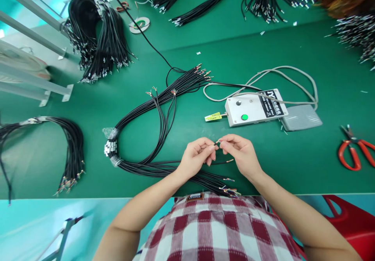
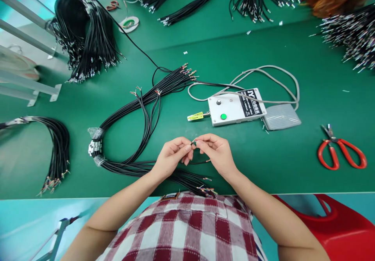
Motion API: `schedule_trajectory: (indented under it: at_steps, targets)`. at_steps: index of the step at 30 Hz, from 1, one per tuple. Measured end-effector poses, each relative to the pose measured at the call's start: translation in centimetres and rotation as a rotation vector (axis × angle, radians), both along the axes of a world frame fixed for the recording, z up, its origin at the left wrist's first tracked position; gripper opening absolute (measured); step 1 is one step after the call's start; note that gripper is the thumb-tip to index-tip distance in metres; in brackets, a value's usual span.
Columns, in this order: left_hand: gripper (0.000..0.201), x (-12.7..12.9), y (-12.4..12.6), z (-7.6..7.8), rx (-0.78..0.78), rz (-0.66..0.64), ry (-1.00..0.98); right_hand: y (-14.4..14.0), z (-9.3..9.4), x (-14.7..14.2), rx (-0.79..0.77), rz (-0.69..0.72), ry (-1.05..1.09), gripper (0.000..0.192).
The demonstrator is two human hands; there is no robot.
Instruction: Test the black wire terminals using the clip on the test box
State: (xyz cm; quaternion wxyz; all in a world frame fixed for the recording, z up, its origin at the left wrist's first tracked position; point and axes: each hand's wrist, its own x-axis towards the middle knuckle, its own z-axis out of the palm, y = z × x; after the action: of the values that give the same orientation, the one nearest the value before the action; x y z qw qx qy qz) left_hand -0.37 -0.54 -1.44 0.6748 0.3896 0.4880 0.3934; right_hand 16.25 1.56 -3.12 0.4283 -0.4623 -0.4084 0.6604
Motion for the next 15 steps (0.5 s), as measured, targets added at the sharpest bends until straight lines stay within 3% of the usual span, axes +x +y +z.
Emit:
schedule_trajectory:
  at_steps: [15]
  targets:
    - [0.032,0.11,-0.02,-0.40,0.048,0.040,-0.017,0.19,-0.61,-0.94,-0.012,-0.027,-0.025,0.019]
